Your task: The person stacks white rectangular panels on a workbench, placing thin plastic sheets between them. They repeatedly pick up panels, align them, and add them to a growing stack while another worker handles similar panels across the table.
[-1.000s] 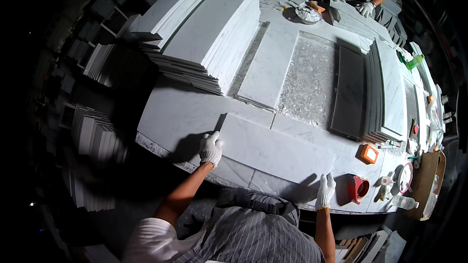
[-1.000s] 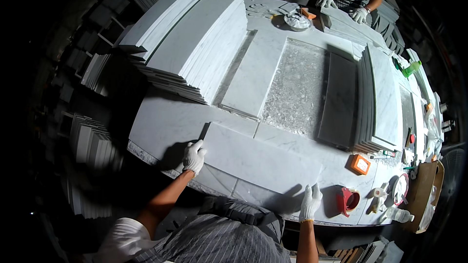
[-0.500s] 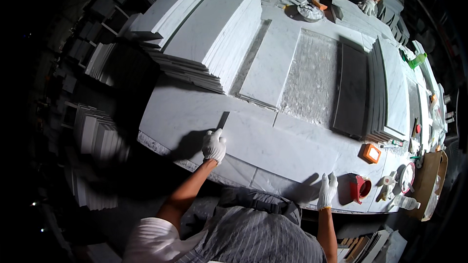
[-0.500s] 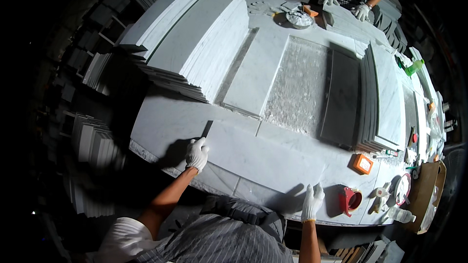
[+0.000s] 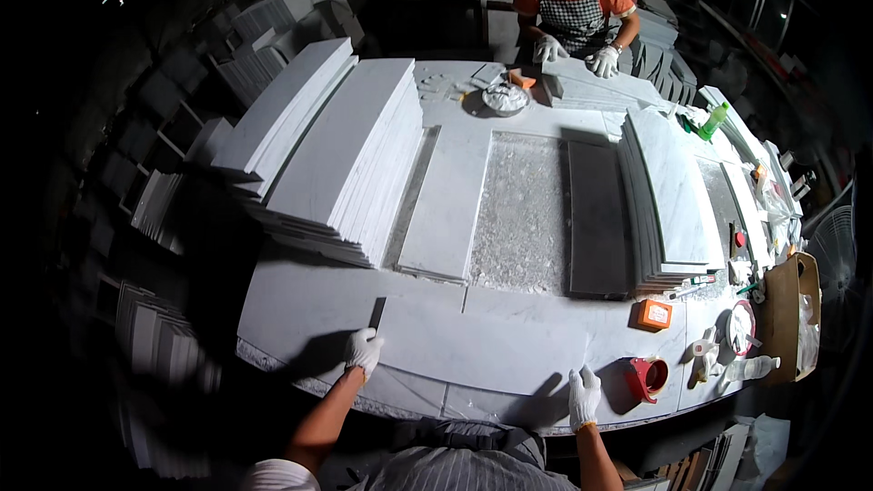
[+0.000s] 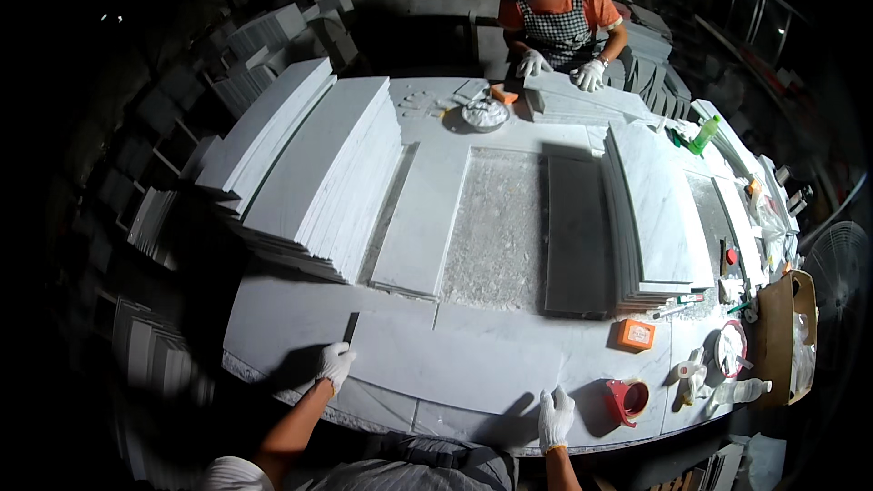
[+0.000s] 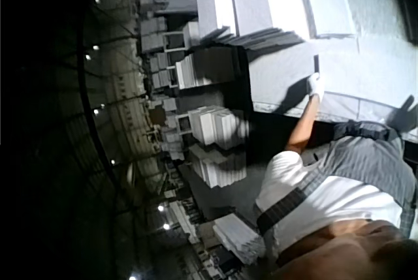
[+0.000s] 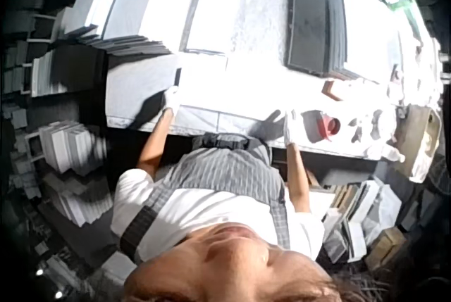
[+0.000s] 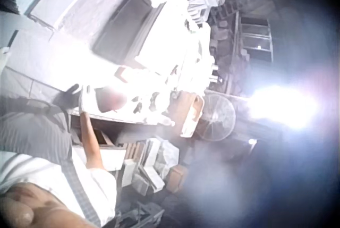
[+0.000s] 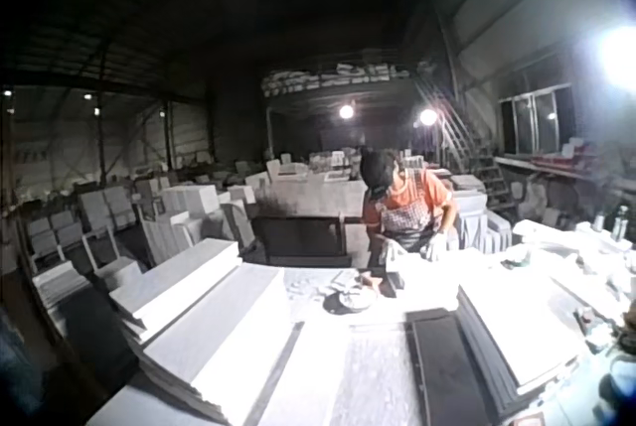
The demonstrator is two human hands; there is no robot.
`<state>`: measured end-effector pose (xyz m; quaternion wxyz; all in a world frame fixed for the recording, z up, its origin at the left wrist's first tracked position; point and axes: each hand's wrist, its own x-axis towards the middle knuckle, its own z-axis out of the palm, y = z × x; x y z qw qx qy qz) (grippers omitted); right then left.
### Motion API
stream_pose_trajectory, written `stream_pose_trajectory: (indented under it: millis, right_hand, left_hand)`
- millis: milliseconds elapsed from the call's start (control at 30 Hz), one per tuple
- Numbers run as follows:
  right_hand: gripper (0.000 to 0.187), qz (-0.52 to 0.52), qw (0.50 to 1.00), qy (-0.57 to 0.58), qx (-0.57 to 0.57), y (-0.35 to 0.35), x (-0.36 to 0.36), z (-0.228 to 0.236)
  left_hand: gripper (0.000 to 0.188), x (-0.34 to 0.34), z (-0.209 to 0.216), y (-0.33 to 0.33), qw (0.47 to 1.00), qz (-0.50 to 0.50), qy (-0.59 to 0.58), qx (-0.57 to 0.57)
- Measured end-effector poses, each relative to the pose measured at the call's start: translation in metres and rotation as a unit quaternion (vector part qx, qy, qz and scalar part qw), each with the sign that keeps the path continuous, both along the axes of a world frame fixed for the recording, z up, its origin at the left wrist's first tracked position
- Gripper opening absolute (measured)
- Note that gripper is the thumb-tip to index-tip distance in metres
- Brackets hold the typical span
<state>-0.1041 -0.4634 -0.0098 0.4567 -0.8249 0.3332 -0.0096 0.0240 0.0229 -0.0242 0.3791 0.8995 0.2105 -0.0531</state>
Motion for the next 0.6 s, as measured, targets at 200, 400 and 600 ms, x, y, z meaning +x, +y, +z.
stream_pose_trajectory:
  millis: [200, 400, 600]
  right_hand:
    - [0.045, 0.006, 0.997, 0.046, -0.063, 0.013, -0.001, 0.032]
    - [0.032, 0.089, 0.995, -0.028, -0.047, -0.007, 0.006, 0.026]
    - [0.047, 0.043, 0.985, -0.074, -0.149, -0.001, 0.027, 0.025]
  left_hand:
    - [0.037, -0.002, 0.012, -0.006, 0.999, 0.010, -0.003, -0.033]
    - [0.038, -0.005, 0.002, 0.006, 0.999, -0.017, -0.032, 0.039]
    - [0.049, 0.000, 0.007, -0.001, 0.995, -0.036, -0.020, 0.090]
